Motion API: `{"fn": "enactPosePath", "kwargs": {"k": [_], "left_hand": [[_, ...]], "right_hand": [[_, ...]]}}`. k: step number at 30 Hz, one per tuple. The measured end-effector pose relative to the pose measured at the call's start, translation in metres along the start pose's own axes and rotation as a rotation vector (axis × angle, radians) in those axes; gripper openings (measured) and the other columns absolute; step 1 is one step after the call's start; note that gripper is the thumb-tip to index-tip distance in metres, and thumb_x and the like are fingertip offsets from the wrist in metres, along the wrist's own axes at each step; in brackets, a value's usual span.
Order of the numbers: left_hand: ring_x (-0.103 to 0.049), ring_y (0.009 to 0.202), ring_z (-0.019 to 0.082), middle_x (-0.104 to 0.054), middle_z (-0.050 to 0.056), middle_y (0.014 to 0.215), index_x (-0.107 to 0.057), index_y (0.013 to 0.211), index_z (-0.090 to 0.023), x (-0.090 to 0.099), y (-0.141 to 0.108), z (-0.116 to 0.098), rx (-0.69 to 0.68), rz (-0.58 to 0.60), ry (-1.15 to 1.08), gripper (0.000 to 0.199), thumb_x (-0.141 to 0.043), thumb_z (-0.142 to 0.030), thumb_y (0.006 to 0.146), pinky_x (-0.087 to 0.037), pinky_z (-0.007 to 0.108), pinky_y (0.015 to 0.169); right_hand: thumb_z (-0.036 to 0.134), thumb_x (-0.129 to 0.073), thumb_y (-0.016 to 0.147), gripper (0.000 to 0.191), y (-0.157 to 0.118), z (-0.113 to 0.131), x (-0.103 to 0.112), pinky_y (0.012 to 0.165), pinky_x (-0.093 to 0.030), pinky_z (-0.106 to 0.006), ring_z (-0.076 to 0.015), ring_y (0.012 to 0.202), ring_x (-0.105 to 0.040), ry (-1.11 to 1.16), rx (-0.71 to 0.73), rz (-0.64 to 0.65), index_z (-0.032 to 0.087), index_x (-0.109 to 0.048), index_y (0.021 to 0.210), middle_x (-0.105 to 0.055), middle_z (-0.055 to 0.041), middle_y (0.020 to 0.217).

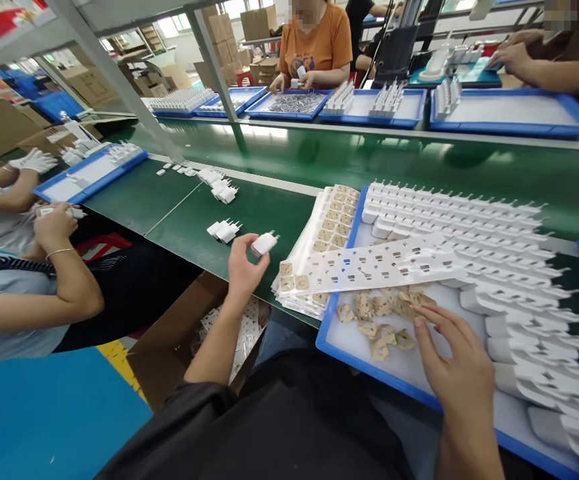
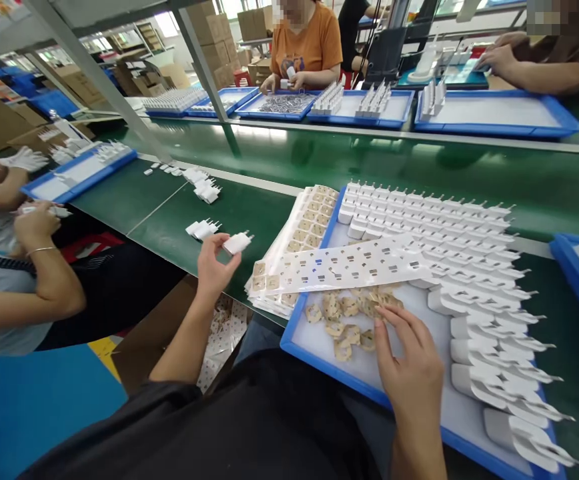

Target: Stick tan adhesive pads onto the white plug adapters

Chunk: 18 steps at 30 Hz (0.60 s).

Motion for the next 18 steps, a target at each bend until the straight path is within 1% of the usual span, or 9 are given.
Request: {"fn": "enactPosePath", "kwargs": {"k": [2, 4, 7, 9, 11, 12, 14, 16, 18], "left_hand": [[-0.060, 0.113, 0.029, -0.066, 0.011, 0.114, -0.060, 0.112, -0.017, 0.012, 0.019, 0.034, 0.049, 0.004, 0.195, 0.034, -0.069, -0.020, 0.080, -0.047, 0.045, 0.103], [-0.054, 0.120, 0.034, -0.067, 0.012, 0.114, -0.062, 0.107, -0.018, 0.019, 0.032, 0.060, 0.115, 0.026, 0.350, 0.031, -0.072, -0.022, 0.079, -0.041, 0.053, 0.107], [-0.044, 0.129, 0.043, -0.064, 0.017, 0.121, -0.065, 0.107, -0.019, 0.026, 0.039, 0.074, 0.183, 0.003, 0.493, 0.032, -0.075, -0.024, 0.077, -0.034, 0.063, 0.107], [-0.039, 0.133, 0.045, -0.058, 0.020, 0.130, -0.066, 0.112, -0.017, 0.027, 0.037, 0.067, 0.163, -0.023, 0.502, 0.035, -0.074, -0.026, 0.080, -0.032, 0.064, 0.107], [-0.044, 0.129, 0.040, -0.058, 0.017, 0.129, -0.069, 0.112, -0.019, 0.020, 0.031, 0.052, 0.099, 0.025, 0.453, 0.031, -0.072, -0.034, 0.084, -0.035, 0.058, 0.109], [-0.049, 0.125, 0.036, -0.061, 0.015, 0.125, -0.071, 0.109, -0.020, 0.012, 0.026, 0.043, 0.066, 0.110, 0.405, 0.029, -0.069, -0.039, 0.087, -0.037, 0.053, 0.109], [-0.055, 0.117, 0.030, -0.066, 0.010, 0.115, -0.074, 0.104, -0.023, -0.005, 0.014, 0.028, 0.039, 0.357, 0.287, 0.030, -0.064, -0.048, 0.091, -0.040, 0.047, 0.109], [-0.054, 0.117, 0.029, -0.066, 0.009, 0.115, -0.075, 0.102, -0.024, -0.018, 0.000, 0.018, 0.077, 0.573, 0.171, 0.035, -0.065, -0.054, 0.088, -0.041, 0.046, 0.108], [-0.052, 0.119, 0.031, -0.064, 0.009, 0.120, -0.074, 0.098, -0.023, -0.021, -0.007, 0.013, 0.140, 0.650, 0.098, 0.037, -0.073, -0.055, 0.080, -0.042, 0.046, 0.105]], "right_hand": [[0.031, -0.060, 0.097, 0.021, 0.000, 0.002, 0.000, 0.095, -0.056, -0.044, -0.0276, 0.105, -0.071, 0.001, 0.018, 0.008, 0.021, -0.074, 0.109, -0.075, -0.0095, 0.111], [0.031, -0.060, 0.098, 0.020, 0.001, 0.004, 0.000, 0.096, -0.056, -0.044, -0.0276, 0.106, -0.071, -0.005, 0.027, 0.012, 0.021, -0.074, 0.108, -0.075, -0.0093, 0.110], [0.030, -0.060, 0.098, 0.018, 0.001, 0.005, 0.000, 0.095, -0.056, -0.042, -0.0263, 0.103, -0.072, 0.001, 0.021, 0.016, 0.021, -0.074, 0.106, -0.076, -0.0086, 0.108], [0.029, -0.059, 0.098, 0.018, 0.002, 0.006, 0.000, 0.093, -0.056, -0.040, -0.0253, 0.101, -0.073, 0.006, 0.023, 0.021, 0.021, -0.074, 0.105, -0.076, -0.0081, 0.107], [0.029, -0.059, 0.098, 0.017, 0.002, 0.008, 0.000, 0.093, -0.056, -0.039, -0.0248, 0.101, -0.073, 0.007, 0.028, 0.024, 0.021, -0.073, 0.104, -0.076, -0.0077, 0.106], [0.029, -0.059, 0.098, 0.017, 0.002, 0.008, -0.001, 0.093, -0.056, -0.039, -0.0246, 0.101, -0.073, 0.006, 0.025, 0.029, 0.021, -0.073, 0.104, -0.076, -0.0075, 0.106], [0.029, -0.058, 0.098, 0.018, 0.001, 0.007, -0.001, 0.092, -0.056, -0.039, -0.0245, 0.101, -0.073, 0.006, 0.015, 0.038, 0.021, -0.073, 0.104, -0.076, -0.0076, 0.106], [0.029, -0.059, 0.098, 0.017, 0.001, 0.006, -0.001, 0.091, -0.056, -0.039, -0.0246, 0.101, -0.073, 0.010, 0.010, 0.041, 0.021, -0.073, 0.104, -0.076, -0.0078, 0.106], [0.028, -0.059, 0.098, 0.017, 0.000, 0.005, 0.000, 0.092, -0.056, -0.039, -0.0248, 0.100, -0.073, 0.017, 0.024, 0.038, 0.020, -0.073, 0.104, -0.076, -0.0080, 0.105]]}}
Point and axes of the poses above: each hand's wrist, its own y-axis towards the middle knuckle, its own x-axis out of the back of the hand, z = x × y, the point moved 5 cm from there along y, towards the middle knuckle
